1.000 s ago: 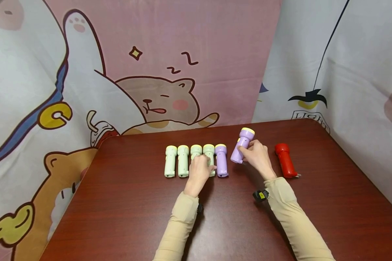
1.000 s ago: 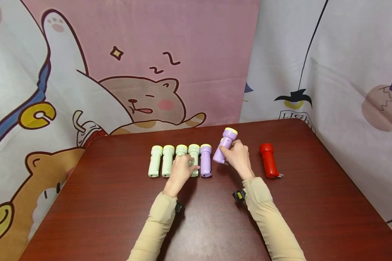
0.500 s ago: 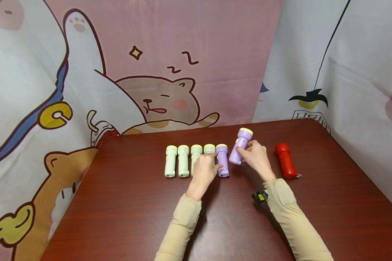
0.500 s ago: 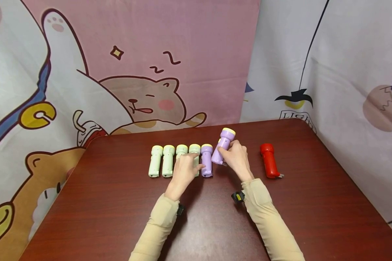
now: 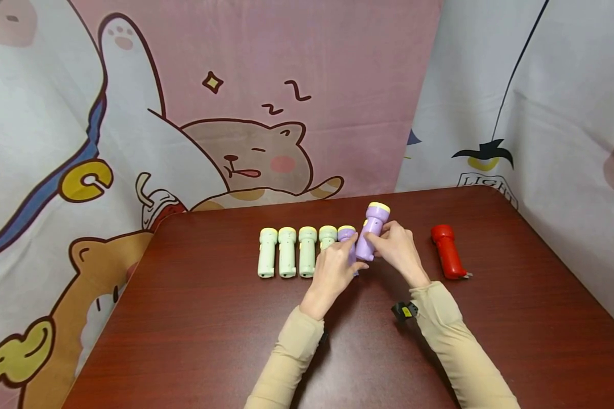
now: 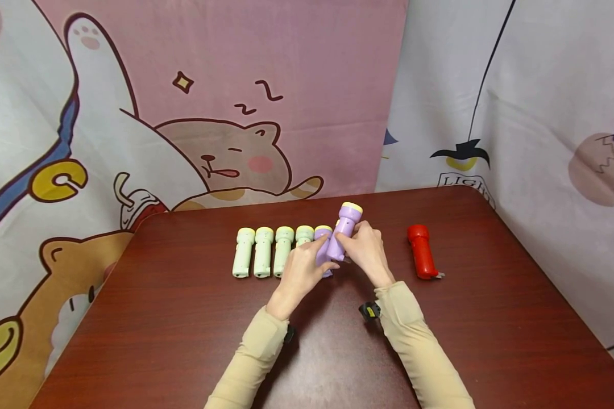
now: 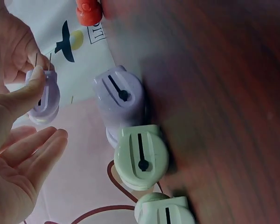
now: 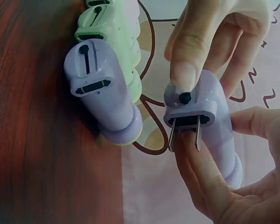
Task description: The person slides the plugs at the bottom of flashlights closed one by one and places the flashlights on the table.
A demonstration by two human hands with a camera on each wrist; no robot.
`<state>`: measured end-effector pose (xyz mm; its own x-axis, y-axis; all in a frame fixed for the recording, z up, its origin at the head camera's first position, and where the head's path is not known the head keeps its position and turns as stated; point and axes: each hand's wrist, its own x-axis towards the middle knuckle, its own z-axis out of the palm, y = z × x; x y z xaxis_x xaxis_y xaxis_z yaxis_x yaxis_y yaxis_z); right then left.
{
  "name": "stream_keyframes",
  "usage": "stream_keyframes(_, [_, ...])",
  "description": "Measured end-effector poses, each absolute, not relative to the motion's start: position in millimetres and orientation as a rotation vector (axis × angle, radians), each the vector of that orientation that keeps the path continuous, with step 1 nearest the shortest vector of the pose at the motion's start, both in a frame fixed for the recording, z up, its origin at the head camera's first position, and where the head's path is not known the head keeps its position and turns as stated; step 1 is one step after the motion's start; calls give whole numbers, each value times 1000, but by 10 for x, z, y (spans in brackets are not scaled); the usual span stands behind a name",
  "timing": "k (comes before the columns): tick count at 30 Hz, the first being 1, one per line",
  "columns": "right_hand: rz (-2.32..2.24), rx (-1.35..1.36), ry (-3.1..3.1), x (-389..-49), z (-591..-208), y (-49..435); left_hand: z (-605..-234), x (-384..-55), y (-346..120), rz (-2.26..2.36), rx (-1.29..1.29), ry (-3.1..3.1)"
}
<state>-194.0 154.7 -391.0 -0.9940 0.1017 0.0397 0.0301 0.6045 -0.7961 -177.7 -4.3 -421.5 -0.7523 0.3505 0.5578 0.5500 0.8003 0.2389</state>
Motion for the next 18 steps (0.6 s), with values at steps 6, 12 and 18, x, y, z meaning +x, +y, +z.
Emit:
stream_keyframes(6, [1350, -102, -2753, -1916, -3877, 1536, -4226, -1765, -10, -496, -670, -2466])
stream_keyframes(12, [1358, -94, -2753, -1898, -3856, 1521, -4251, -1761, 0, -485, -673, -2441])
stream_keyframes(18, [1329, -92, -2766, -1882, -3836, 1505, -4269, -1760, -6, -531, -691, -2406])
